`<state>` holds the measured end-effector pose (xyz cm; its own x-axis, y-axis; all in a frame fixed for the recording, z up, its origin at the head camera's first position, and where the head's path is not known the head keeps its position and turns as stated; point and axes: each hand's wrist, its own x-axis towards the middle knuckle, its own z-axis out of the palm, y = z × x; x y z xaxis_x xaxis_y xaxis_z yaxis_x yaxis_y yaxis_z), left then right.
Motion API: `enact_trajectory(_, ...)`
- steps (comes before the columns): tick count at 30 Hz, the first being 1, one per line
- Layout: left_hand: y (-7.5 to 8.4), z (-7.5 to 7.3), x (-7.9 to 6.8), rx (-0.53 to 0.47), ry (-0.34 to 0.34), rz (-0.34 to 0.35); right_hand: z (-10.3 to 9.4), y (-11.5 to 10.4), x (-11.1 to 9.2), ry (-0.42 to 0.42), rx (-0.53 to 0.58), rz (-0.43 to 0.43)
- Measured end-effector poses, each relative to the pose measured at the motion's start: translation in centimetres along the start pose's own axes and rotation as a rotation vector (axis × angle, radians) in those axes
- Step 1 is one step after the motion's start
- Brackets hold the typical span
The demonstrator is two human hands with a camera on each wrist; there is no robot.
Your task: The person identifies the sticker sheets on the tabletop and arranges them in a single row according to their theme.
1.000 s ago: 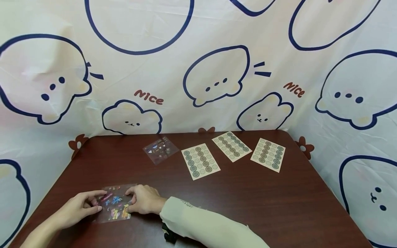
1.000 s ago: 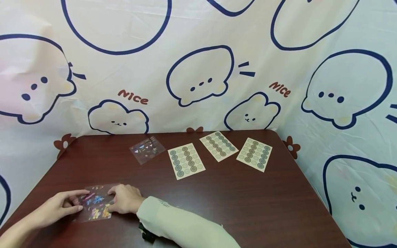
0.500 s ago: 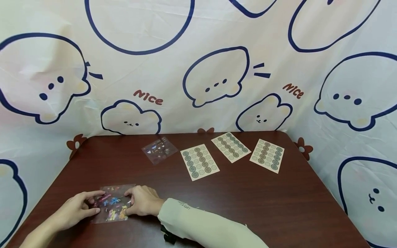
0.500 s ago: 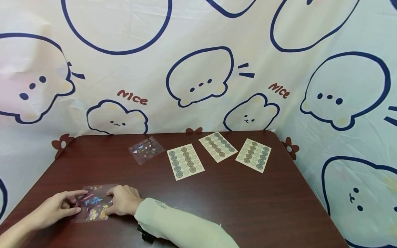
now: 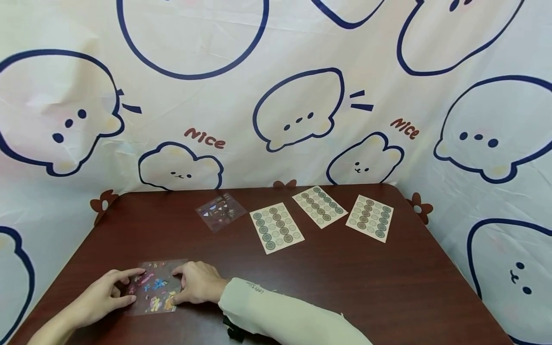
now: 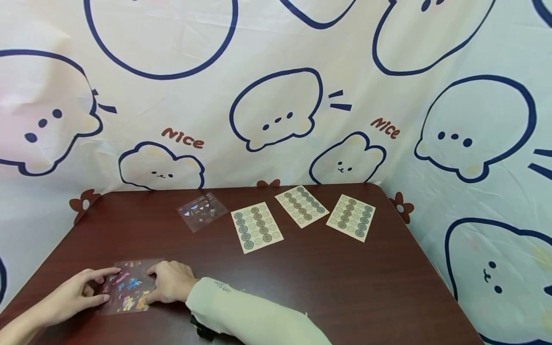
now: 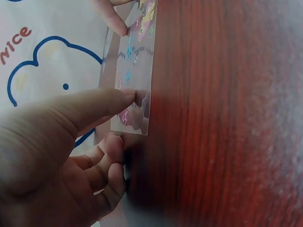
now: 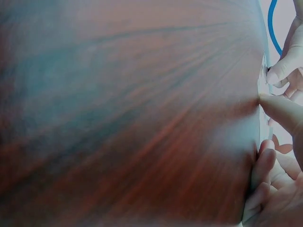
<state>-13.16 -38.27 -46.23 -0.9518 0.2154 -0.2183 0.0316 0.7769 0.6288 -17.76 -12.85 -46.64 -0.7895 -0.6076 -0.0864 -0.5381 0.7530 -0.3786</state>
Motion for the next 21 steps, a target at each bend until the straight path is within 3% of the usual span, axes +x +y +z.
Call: enact_trajectory(21,-0.2,0.22,-0.02,-0.025,0.006,-0.018,0.07,0.14,-0.11,0.009,0.033,-0.015)
